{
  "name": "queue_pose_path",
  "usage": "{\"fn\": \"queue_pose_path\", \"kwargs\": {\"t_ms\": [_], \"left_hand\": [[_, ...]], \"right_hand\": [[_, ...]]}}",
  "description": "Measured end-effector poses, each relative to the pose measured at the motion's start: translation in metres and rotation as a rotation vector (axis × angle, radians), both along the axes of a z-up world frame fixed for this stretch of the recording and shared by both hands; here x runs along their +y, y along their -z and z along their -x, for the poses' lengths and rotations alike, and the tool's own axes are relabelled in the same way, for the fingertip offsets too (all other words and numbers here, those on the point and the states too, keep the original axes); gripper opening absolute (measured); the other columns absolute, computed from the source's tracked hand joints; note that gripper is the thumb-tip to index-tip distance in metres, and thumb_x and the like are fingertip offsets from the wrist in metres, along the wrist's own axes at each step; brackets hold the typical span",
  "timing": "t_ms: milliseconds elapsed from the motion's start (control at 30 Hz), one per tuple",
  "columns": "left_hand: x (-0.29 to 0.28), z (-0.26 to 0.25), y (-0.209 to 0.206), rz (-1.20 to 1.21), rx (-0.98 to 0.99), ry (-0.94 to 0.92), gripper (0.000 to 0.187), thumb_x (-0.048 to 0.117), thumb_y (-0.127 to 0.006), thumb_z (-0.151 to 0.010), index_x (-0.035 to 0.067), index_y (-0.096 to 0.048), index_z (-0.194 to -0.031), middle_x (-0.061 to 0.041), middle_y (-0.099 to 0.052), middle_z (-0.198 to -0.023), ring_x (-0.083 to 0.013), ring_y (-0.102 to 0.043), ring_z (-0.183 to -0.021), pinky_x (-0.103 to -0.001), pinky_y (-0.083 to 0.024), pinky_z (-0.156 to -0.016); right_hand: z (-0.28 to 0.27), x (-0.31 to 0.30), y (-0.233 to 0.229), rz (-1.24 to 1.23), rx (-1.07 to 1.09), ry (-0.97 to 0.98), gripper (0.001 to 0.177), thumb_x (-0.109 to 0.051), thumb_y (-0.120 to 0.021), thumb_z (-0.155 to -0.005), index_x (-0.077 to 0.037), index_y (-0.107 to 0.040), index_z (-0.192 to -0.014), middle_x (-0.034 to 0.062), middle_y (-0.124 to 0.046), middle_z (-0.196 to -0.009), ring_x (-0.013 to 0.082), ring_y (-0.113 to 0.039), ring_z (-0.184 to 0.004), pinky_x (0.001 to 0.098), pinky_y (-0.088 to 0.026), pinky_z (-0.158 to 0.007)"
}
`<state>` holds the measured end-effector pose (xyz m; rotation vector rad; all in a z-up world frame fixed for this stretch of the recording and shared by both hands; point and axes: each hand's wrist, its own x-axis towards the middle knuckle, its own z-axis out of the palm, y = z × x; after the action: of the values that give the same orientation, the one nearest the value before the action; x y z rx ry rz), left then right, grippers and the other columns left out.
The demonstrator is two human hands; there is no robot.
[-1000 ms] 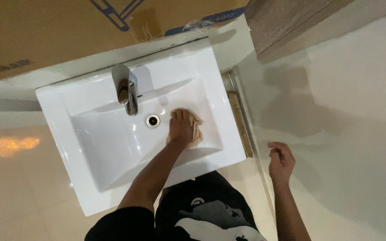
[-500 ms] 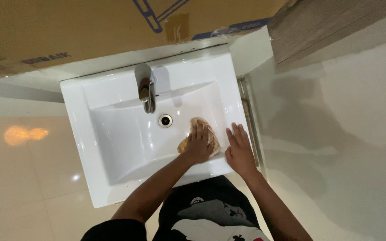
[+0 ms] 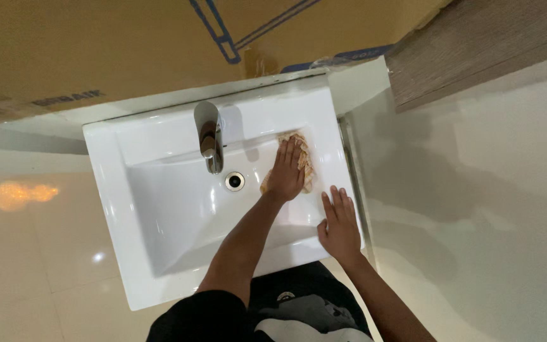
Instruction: The person cleans a sink and the surrounding wall area using a cloth, wiping the basin, the faucet, and the tiles.
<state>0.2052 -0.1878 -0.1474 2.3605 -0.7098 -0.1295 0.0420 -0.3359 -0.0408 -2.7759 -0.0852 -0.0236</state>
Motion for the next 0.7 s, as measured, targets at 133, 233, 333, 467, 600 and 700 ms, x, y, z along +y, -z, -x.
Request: {"fn": "queue_pose_path", "kwargs": {"t_ms": [133,233,333,467,600,700], "left_hand": [[0.037,0.001,0.019,-0.284,0.027,0.003,0.072,0.034,-0.044,-0.101,0.002,-0.021,-0.161,-0.023,-0.018,-0.167,-0.0397,-0.013,-0.156,-0.051,-0.009,-0.128],[0.077,0.005,0.029,-0.468,0.021,-0.013,0.071,0.041,-0.038,-0.103,0.008,-0.018,-0.163,-0.017,-0.018,-0.168,-0.0349,-0.012,-0.157,-0.052,-0.005,-0.127],[0.118,0.007,0.026,-0.646,0.052,-0.061,0.071,0.043,-0.033,-0.102,0.011,-0.017,-0.164,-0.011,-0.018,-0.17,-0.0316,-0.01,-0.157,-0.053,-0.004,-0.125],[0.177,0.017,-0.004,-0.91,0.214,-0.12,0.07,0.046,-0.028,-0.107,0.01,-0.017,-0.166,-0.013,-0.018,-0.17,-0.0333,-0.008,-0.158,-0.055,0.0,-0.126],[0.237,0.027,-0.037,-0.921,0.128,-0.223,0.066,0.043,-0.028,-0.106,0.012,-0.017,-0.163,-0.005,-0.016,-0.171,-0.0283,-0.008,-0.158,-0.056,0.001,-0.125],[0.272,0.029,-0.062,-1.112,0.076,-0.27,0.067,0.042,-0.028,-0.106,0.011,-0.015,-0.164,-0.005,-0.014,-0.172,-0.0276,-0.005,-0.158,-0.056,0.003,-0.125]], "right_hand": [[0.003,0.001,-0.001,0.023,-0.017,0.004,0.067,-0.008,-0.056,-0.084,-0.003,-0.046,-0.151,0.023,-0.034,-0.162,0.0419,-0.029,-0.152,0.0562,-0.025,-0.123],[0.004,0.002,-0.003,0.035,-0.013,-0.005,0.065,-0.008,-0.055,-0.085,-0.003,-0.047,-0.149,0.0239,-0.033,-0.163,0.042,-0.028,-0.153,0.0564,-0.024,-0.124],[0.002,0.003,-0.001,0.051,0.037,-0.012,0.065,-0.011,-0.056,-0.086,-0.001,-0.047,-0.15,0.0255,-0.03,-0.163,0.0417,-0.026,-0.153,0.057,-0.023,-0.123],[0.006,0.004,0.001,0.026,0.028,0.012,0.062,-0.012,-0.054,-0.087,-0.004,-0.048,-0.148,0.0211,-0.03,-0.165,0.0386,-0.025,-0.155,0.0547,-0.023,-0.125],[0.01,0.004,0.003,0.038,0.008,0.006,0.062,-0.013,-0.054,-0.088,-0.004,-0.048,-0.149,0.0204,-0.029,-0.167,0.0374,-0.024,-0.156,0.0534,-0.022,-0.127],[0.01,0.004,0.004,0.059,0.014,0.001,0.064,-0.014,-0.055,-0.087,-0.004,-0.048,-0.15,0.0205,-0.028,-0.167,0.0373,-0.024,-0.156,0.0533,-0.022,-0.126]]}}
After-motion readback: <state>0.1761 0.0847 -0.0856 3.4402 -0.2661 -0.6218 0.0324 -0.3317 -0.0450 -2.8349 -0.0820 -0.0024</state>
